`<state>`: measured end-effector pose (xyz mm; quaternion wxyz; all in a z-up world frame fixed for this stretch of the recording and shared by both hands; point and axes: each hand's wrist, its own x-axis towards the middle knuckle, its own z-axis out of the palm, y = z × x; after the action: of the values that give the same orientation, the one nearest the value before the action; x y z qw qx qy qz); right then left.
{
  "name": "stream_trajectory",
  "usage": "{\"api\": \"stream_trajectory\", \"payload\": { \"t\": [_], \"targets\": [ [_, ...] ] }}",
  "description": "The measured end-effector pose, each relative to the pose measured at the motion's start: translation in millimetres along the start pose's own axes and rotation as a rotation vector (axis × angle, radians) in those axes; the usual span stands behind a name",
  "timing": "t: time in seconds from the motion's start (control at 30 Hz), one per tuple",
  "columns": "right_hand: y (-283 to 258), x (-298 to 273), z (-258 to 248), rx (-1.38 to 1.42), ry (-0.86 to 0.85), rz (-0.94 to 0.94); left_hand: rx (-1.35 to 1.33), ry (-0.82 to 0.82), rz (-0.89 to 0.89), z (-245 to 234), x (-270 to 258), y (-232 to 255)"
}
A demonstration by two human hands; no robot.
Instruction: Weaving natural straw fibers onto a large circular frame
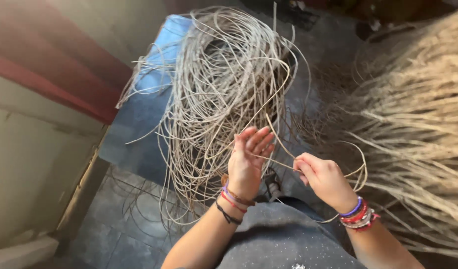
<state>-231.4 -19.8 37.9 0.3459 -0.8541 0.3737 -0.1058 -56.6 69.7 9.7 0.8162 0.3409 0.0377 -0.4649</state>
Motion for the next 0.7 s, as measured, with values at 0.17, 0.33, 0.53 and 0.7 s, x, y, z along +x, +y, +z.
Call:
{"api": "stream_trajectory", "payload": {
  "t": [0.17, 0.33, 0.53, 0.7],
  "targets": [
    [-6, -28, 3, 0.448, -0.069, 0.184, 0.122, -0.257, -0.271, -8, -6, -20],
    [-10, -57, 3, 0.449, 0.054, 0.255, 0.001, -0.247, -0.317, -1, -12, -37],
    [12, -79, 0, 0.447, 0.028, 0.175, -0.242, -0.699, -0.518, -12, -8, -78],
    [34, -97, -6, 0.434, 0.090, 0.136, -0.223, -0.842, -0.638, 10, -17, -88]
  ]
}}
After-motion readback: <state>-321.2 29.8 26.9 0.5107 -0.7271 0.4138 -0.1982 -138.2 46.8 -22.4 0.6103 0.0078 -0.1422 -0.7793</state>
